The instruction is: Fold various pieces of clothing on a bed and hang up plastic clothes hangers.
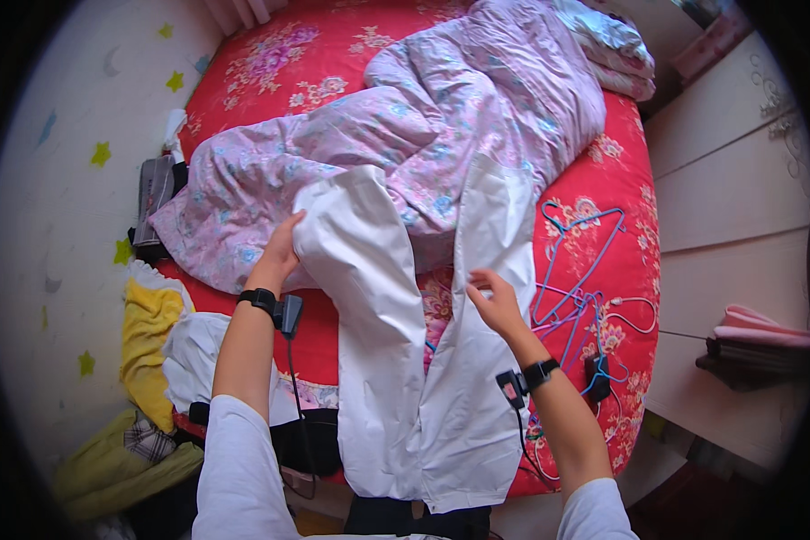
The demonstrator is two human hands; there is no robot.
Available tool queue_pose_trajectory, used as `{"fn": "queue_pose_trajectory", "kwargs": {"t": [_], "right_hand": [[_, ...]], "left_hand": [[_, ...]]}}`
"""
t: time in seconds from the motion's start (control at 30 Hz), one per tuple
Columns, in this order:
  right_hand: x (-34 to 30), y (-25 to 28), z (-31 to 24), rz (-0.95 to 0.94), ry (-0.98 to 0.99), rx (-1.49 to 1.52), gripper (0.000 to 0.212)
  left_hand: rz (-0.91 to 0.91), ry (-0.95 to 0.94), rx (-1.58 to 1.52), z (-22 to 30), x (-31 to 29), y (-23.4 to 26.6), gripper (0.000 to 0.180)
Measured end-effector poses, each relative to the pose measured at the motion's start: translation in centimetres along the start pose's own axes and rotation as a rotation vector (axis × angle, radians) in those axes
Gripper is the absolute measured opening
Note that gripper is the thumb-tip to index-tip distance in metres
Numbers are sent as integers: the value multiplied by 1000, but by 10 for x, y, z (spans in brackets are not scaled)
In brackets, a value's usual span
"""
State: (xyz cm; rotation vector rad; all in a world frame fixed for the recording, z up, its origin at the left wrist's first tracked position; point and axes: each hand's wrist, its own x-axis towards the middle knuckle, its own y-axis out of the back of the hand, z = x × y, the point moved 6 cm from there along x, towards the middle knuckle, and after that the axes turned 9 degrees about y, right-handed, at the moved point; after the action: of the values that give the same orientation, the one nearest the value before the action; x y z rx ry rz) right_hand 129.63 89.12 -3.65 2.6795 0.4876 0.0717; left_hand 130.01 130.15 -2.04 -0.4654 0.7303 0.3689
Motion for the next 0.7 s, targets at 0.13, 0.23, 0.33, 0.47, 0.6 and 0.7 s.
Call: {"fn": "queue_pose_trajectory", "kwargs": {"t": [0.13,0.23,0.33,0.47,0.6,0.7], "right_hand": [[95,-73,-21,-138,-28,216,48],[114,-135,-61,-309,-492,544,54],[119,-161,-45,-412,-466,496,58],[114,-170,-93,-321,-254,956,37],[149,-97,-157,41,-76,944,19],[198,-72,-121,65,75,552,29]], "left_hand": [[-303,52,13,-7,10,-6,43],[-364,-11,50,14,-6,-2,38],[-403,-117,276,31,-27,-17,36],[-436,-247,244,49,-37,6,30],[-311,-357,-47,88,-37,6,23],[-82,-548,166,101,2,-10,30]]}}
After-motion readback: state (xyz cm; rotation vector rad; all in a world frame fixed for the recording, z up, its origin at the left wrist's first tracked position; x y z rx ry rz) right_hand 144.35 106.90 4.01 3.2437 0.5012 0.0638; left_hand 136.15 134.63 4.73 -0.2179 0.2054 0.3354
